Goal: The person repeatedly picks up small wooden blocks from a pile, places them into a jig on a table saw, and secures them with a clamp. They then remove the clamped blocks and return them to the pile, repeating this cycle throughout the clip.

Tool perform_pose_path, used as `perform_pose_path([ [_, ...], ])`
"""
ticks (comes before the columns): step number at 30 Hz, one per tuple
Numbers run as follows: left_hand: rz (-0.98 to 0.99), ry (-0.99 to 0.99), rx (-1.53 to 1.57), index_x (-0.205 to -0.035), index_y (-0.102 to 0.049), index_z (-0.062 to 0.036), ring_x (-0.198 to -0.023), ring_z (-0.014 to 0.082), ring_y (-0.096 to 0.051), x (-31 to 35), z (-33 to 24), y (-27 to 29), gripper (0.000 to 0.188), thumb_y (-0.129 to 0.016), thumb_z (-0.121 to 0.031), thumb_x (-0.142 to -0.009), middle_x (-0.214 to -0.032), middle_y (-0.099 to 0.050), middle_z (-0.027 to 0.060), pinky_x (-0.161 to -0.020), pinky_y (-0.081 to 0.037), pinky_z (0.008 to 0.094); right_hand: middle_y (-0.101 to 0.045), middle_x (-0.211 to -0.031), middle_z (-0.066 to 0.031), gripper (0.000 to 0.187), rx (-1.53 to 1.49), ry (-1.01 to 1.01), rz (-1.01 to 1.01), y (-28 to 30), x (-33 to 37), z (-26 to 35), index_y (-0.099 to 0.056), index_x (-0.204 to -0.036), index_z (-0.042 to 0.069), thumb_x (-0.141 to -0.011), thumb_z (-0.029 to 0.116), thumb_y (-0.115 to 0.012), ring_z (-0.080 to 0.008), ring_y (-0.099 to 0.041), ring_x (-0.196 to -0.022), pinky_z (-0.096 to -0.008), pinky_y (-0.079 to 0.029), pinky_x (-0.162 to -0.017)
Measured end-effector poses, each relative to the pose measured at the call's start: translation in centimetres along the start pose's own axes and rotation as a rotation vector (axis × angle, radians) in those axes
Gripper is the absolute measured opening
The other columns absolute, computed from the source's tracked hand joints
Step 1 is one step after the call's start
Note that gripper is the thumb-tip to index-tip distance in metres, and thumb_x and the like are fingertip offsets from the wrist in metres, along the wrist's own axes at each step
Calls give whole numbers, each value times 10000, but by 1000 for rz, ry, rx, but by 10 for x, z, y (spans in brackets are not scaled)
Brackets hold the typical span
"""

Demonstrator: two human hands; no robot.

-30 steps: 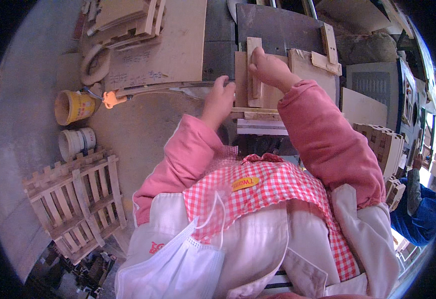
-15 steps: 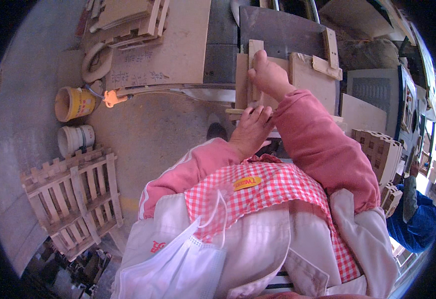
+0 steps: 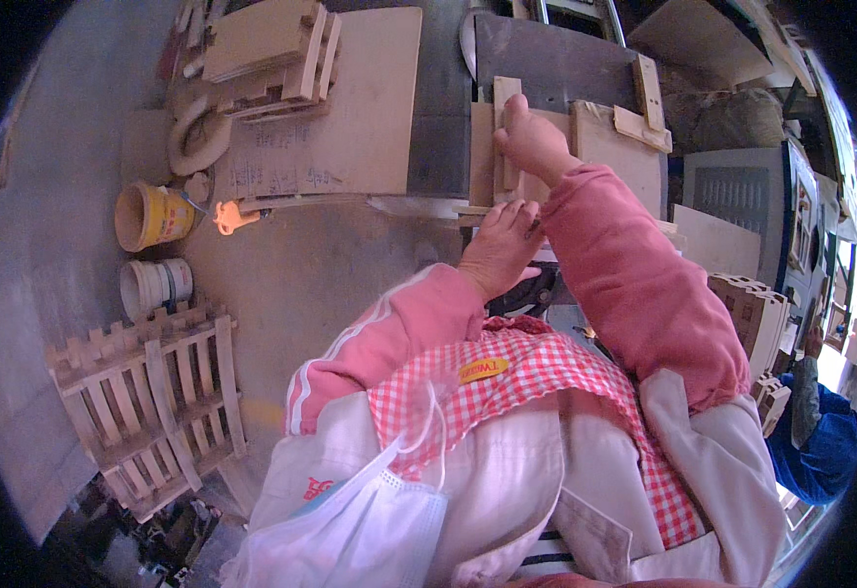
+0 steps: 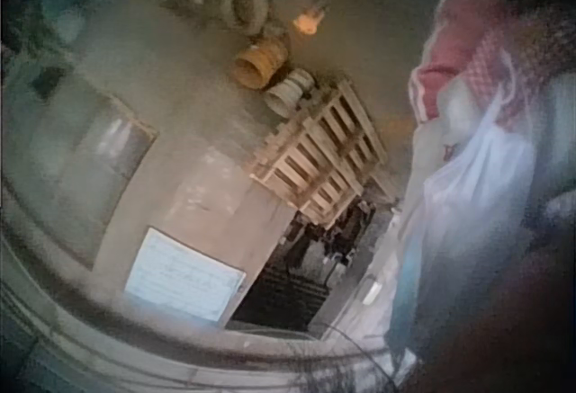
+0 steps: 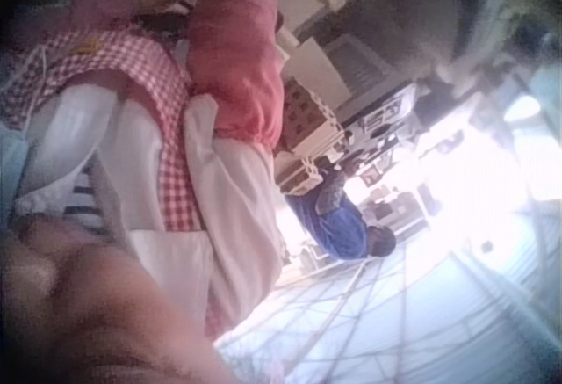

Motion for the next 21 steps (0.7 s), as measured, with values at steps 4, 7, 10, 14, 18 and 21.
perform_pose_path([
  [4,0,2,-17,-1210,-489,-86,-1210,325,-407,-10,6,2,759,-826,-359,-587,-1230,-413,140,-1038,-328,434,-645,-985,-297,464,-13,0,-7,5,-12,-1,-398,-1153,-5,-852,303,-571,-441,-638,-949,-503,-497,-835],
  [7,-5,2,-19,-1217,-483,-82,-1209,324,-408,-15,12,5,766,-824,-364,-593,-1229,-415,141,-1038,-329,432,-647,-984,-295,468,6,-5,-9,6,-20,-1,-398,-1150,-9,-846,296,-580,-439,-639,-948,-502,-497,-833],
  [10,-13,-9,-31,-1223,-479,-79,-1205,324,-411,-21,16,6,771,-820,-373,-597,-1226,-418,142,-1034,-331,432,-640,-928,-304,441,9,40,-44,10,-28,1,-359,-1126,-5,-853,276,-561,-464,-632,-886,-527,-488,-792],
  [14,7,-3,-58,-1232,-475,-82,-1195,325,-416,-30,24,2,783,-818,-383,-596,-1224,-419,143,-1023,-336,438,-634,-894,-312,423,-16,58,-52,13,-40,0,-339,-1116,-3,-857,262,-543,-478,-629,-853,-539,-482,-775],
  [18,57,-3,-35,-1268,-502,-86,-1249,346,-390,-40,34,-2,775,-787,-431,-636,-1293,-421,163,-1030,-325,477,-633,-886,-316,413,-20,75,-62,18,-52,-1,-340,-1112,-11,-856,249,-533,-482,-627,-850,-539,-481,-776],
  [21,70,0,-46,-1279,-489,-95,-1246,346,-392,-45,39,-3,784,-784,-438,-638,-1286,-427,159,-1025,-327,478,-632,-885,-319,408,-20,66,-69,21,-61,-2,-348,-1103,-17,-857,250,-537,-485,-625,-850,-536,-480,-780],
])
Point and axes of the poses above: each hand's wrist, its own x-axis away from the middle knuckle, its own y-axis out of the back of the hand, z = x × y, the point moved 9 cm from there along -x, towards the middle knuckle
